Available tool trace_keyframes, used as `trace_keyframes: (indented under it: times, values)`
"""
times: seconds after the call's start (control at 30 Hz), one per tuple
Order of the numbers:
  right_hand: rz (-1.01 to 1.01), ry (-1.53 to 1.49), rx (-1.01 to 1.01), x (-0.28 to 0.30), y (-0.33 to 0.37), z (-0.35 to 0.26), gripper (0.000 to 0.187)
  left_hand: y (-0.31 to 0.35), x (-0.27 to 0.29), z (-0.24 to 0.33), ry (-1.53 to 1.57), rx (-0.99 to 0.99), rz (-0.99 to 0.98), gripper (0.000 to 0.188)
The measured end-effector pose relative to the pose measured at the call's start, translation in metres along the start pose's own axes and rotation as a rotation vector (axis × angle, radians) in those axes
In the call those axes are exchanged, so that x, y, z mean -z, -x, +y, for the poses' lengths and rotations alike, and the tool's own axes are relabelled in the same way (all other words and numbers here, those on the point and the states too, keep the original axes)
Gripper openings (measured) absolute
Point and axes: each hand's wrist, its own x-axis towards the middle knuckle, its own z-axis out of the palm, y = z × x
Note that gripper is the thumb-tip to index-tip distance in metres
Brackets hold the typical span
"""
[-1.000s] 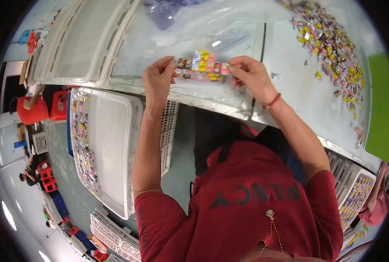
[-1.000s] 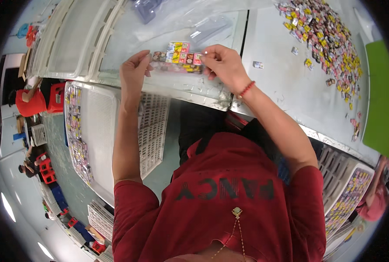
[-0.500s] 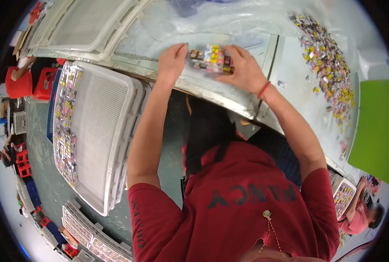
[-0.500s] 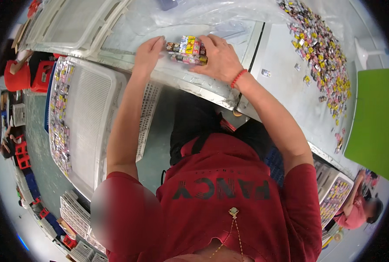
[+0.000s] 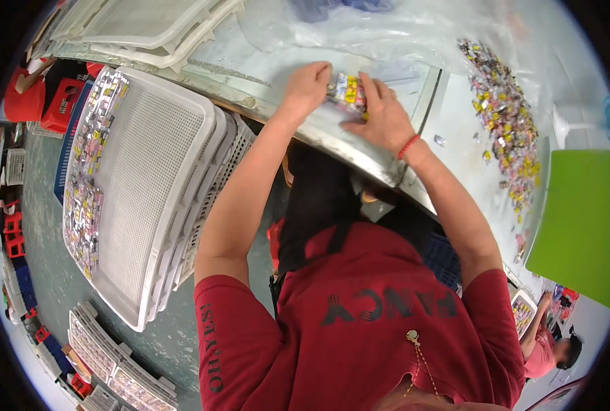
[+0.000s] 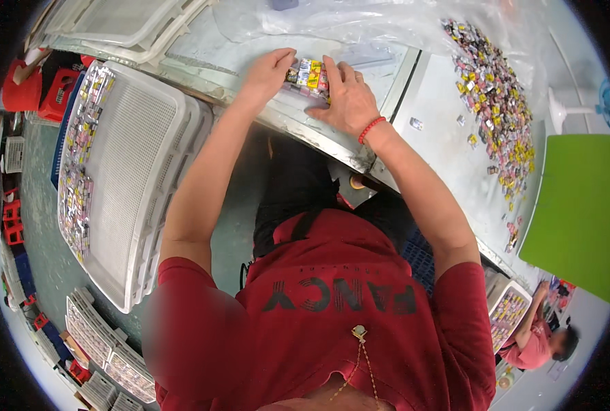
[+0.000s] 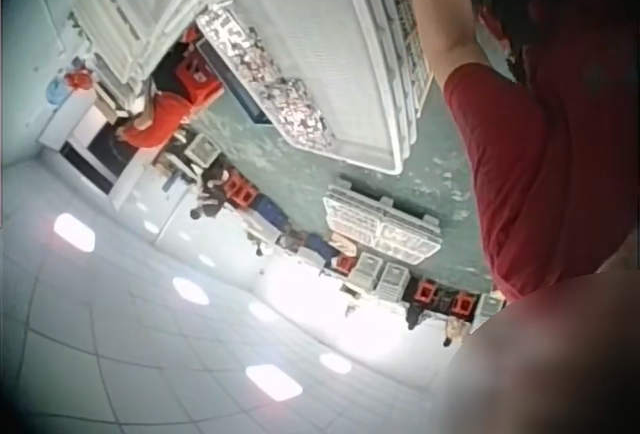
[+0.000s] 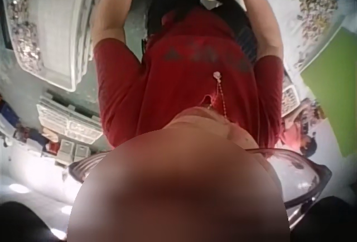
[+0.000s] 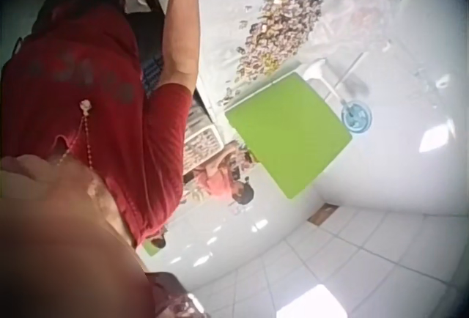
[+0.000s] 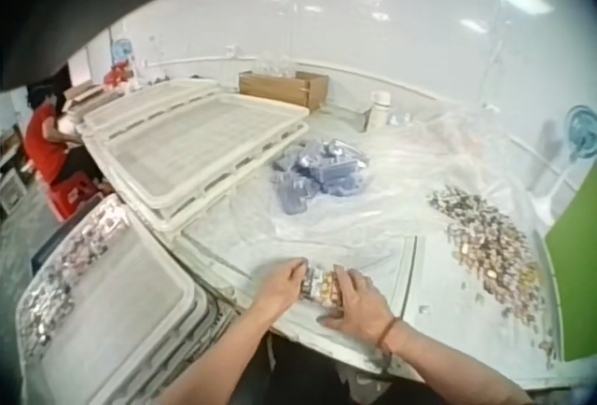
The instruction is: Sort small colorful items into sets and pack them into small plastic bags.
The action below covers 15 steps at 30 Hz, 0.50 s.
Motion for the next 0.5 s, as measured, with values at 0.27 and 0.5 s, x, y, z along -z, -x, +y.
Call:
trace_keyframes:
  times: [0.27, 0.5]
  values:
    - [-0.177, -0.109, -0.115, 0.006, -0.013, 0.013, 0.095, 0.061, 0.013, 0.009, 0.840, 0.329, 0.331, 0.047]
    - [-0.279, -0.117, -0.108, 0.008, -0.023, 0.023, 0.092, 0.104, -0.040, 0.025, 1.307, 0.514, 0.285, 0.042]
